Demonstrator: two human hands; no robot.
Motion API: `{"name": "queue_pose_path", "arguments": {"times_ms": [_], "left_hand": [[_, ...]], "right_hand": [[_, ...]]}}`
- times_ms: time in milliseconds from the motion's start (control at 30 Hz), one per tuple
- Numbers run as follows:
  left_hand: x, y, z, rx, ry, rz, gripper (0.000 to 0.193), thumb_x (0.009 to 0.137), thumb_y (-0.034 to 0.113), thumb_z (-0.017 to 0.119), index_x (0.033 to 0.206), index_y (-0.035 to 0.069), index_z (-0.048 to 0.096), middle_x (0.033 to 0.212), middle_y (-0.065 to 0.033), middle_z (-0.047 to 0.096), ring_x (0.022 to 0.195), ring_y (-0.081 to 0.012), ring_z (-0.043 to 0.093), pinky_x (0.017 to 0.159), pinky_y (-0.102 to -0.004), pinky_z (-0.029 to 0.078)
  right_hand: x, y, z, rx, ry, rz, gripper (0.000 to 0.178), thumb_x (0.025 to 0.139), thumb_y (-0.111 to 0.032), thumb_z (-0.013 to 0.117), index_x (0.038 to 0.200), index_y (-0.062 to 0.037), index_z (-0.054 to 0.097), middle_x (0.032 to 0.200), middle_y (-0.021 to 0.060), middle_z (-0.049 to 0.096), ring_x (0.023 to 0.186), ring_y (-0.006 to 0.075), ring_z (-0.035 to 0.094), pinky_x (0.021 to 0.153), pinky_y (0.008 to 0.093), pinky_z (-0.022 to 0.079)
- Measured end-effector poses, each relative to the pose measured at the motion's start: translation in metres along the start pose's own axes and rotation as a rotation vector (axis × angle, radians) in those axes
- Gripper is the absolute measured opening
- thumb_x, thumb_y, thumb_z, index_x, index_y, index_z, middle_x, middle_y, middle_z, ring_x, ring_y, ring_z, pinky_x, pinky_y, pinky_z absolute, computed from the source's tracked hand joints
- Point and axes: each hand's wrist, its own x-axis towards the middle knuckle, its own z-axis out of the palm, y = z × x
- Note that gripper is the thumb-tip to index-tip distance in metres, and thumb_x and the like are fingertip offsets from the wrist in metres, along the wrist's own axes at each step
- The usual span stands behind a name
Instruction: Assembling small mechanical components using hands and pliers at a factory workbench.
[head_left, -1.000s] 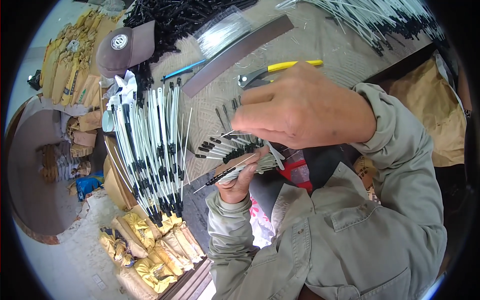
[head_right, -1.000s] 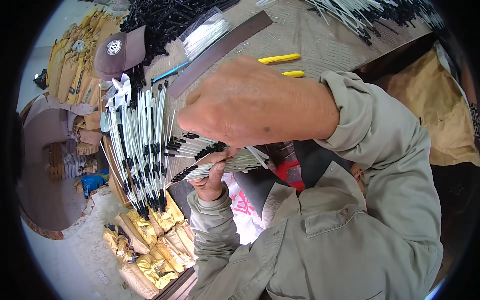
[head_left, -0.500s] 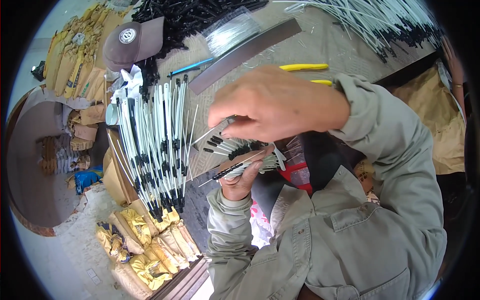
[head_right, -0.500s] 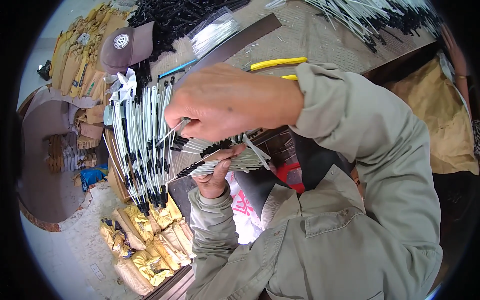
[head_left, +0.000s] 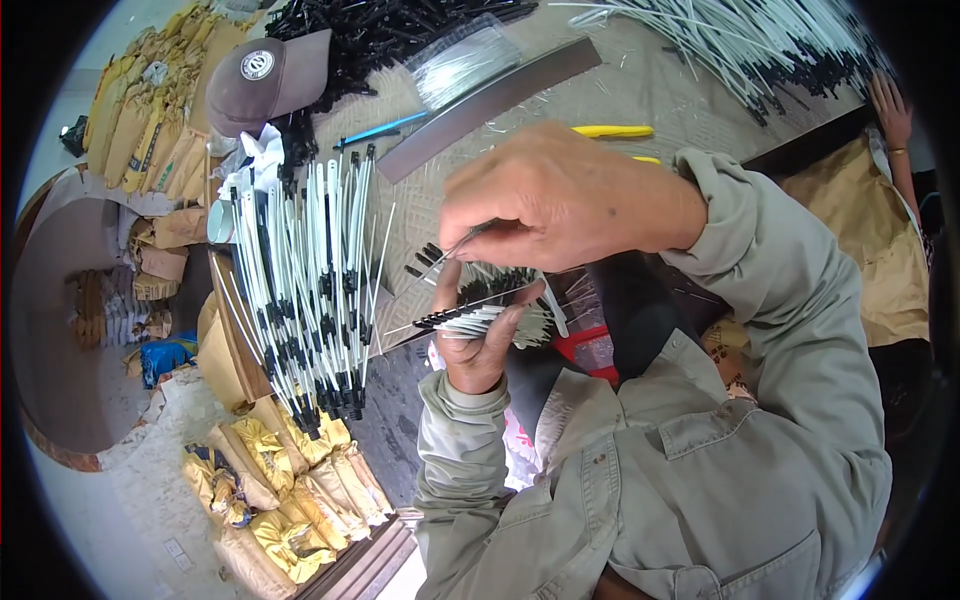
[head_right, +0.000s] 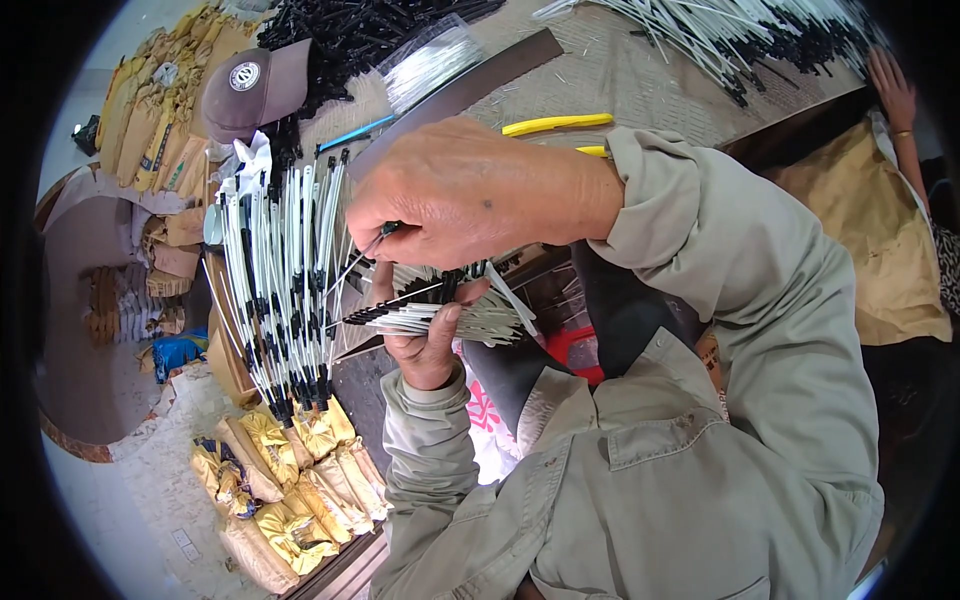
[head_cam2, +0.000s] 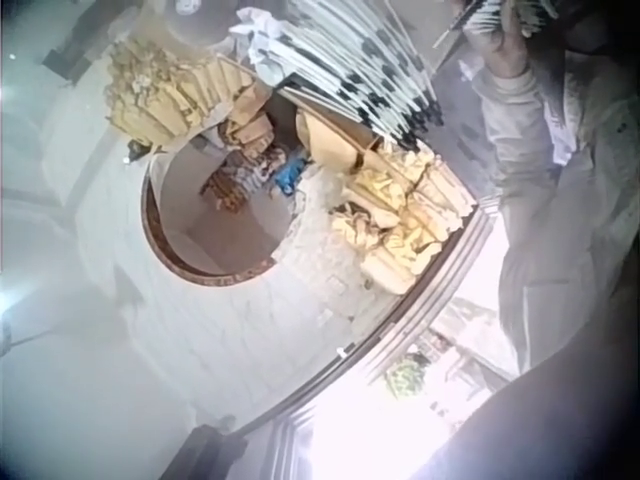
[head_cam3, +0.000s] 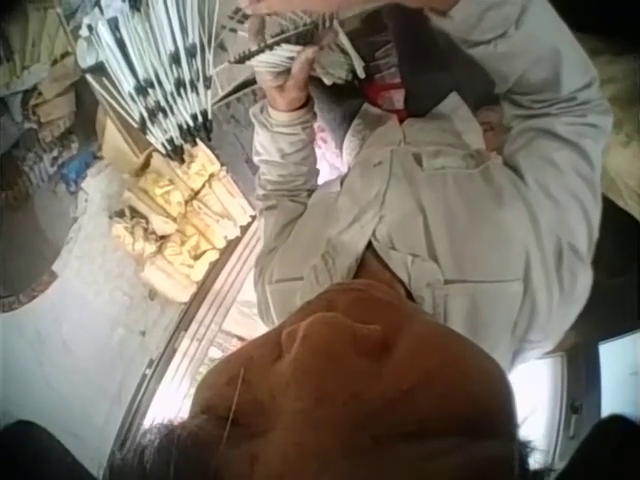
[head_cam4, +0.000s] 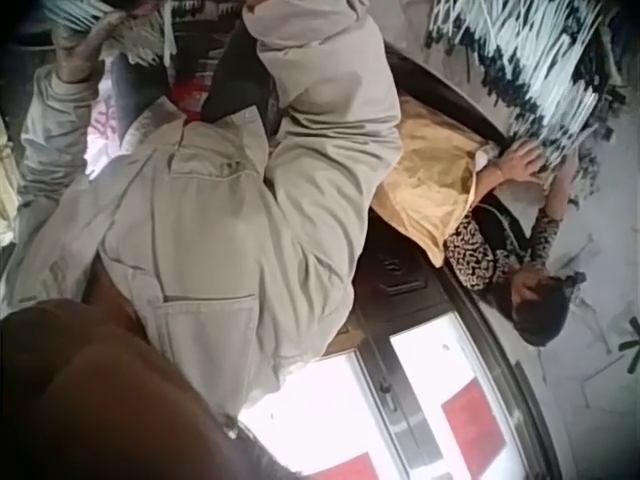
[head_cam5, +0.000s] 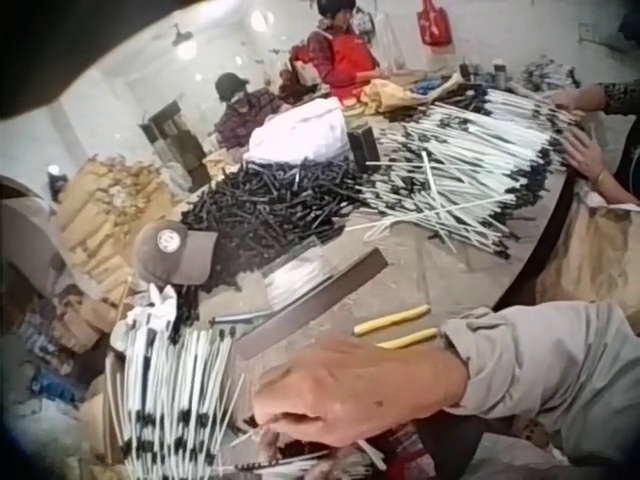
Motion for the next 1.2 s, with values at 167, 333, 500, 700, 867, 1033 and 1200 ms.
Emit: {"name": "queue_pose_path", "arguments": {"times_ms": [167, 333, 500, 700, 867, 1033, 1200], "left_hand": [[0.000, 0.002, -0.005, 0.043, -0.033, -0.068, 0.067, 0.083, -0.009, 0.056, 0.140, 0.003, 0.025, 0.126, -0.0228, 0.048, 0.099, -0.0345, 0.061, 0.090, -0.0401, 0.047], [-0.007, -0.007, -0.016, 0.013, -0.012, -0.063, 0.066, 0.082, -0.010, 0.057, 0.139, 0.003, 0.027, 0.122, -0.0221, 0.051, 0.097, -0.0347, 0.061, 0.088, -0.0413, 0.049], [-0.005, -0.004, -0.011, -0.013, 0.020, -0.058, 0.066, 0.080, -0.010, 0.058, 0.138, 0.002, 0.029, 0.118, -0.0221, 0.054, 0.095, -0.0348, 0.062, 0.087, -0.0424, 0.050], [-0.006, -0.006, -0.013, 0.040, 0.013, -0.033, 0.067, 0.078, -0.010, 0.060, 0.137, -0.002, 0.028, 0.117, -0.0226, 0.054, 0.094, -0.0324, 0.063, 0.087, -0.0423, 0.050], [-0.006, -0.004, -0.013, 0.035, 0.021, -0.064, 0.068, 0.078, -0.011, 0.059, 0.137, -0.001, 0.028, 0.117, -0.0221, 0.054, 0.095, -0.0330, 0.063, 0.087, -0.0430, 0.050], [-0.005, -0.004, -0.012, -0.017, 0.008, -0.024, 0.068, 0.079, -0.011, 0.058, 0.138, 0.002, 0.028, 0.119, -0.0216, 0.053, 0.096, -0.0340, 0.062, 0.087, -0.0441, 0.050], [-0.007, -0.007, -0.016, 0.010, -0.014, -0.031, 0.068, 0.080, -0.012, 0.057, 0.139, 0.008, 0.030, 0.121, -0.0208, 0.052, 0.096, -0.0345, 0.062, 0.087, -0.0445, 0.050]], "right_hand": [[-0.004, -0.005, -0.005, 0.028, 0.005, 0.005, 0.005, 0.077, -0.010, 0.063, 0.081, -0.0075, 0.062, 0.069, 0.0049, 0.056, 0.059, 0.0253, 0.055, 0.050, 0.0331, 0.040], [-0.029, -0.013, -0.027, -0.175, 0.162, -0.028, 0.011, 0.078, -0.010, 0.063, 0.089, -0.0080, 0.063, 0.073, 0.0031, 0.054, 0.058, 0.0216, 0.054, 0.049, 0.0315, 0.041], [-0.041, -0.018, -0.023, -0.304, 0.069, 0.008, 0.012, 0.076, -0.010, 0.064, 0.087, -0.0082, 0.062, 0.076, 0.0024, 0.052, 0.060, 0.0189, 0.054, 0.049, 0.0307, 0.041], [-0.041, -0.016, -0.023, -0.284, 0.059, 0.010, 0.011, 0.075, -0.010, 0.064, 0.086, -0.0077, 0.061, 0.075, 0.0022, 0.051, 0.060, 0.0189, 0.054, 0.049, 0.0307, 0.041], [-0.043, -0.013, -0.022, -0.276, 0.076, 0.019, 0.013, 0.074, -0.009, 0.064, 0.087, -0.0075, 0.062, 0.075, 0.0023, 0.050, 0.060, 0.0193, 0.054, 0.049, 0.0309, 0.041], [-0.042, -0.014, -0.019, -0.265, 0.054, 0.029, 0.016, 0.072, -0.007, 0.065, 0.088, -0.0071, 0.062, 0.075, 0.0030, 0.051, 0.060, 0.0196, 0.054, 0.049, 0.0309, 0.041], [-0.041, -0.016, -0.020, -0.270, 0.053, 0.034, 0.017, 0.072, -0.006, 0.065, 0.089, -0.0071, 0.062, 0.075, 0.0030, 0.051, 0.060, 0.0198, 0.054, 0.048, 0.0307, 0.041]]}}
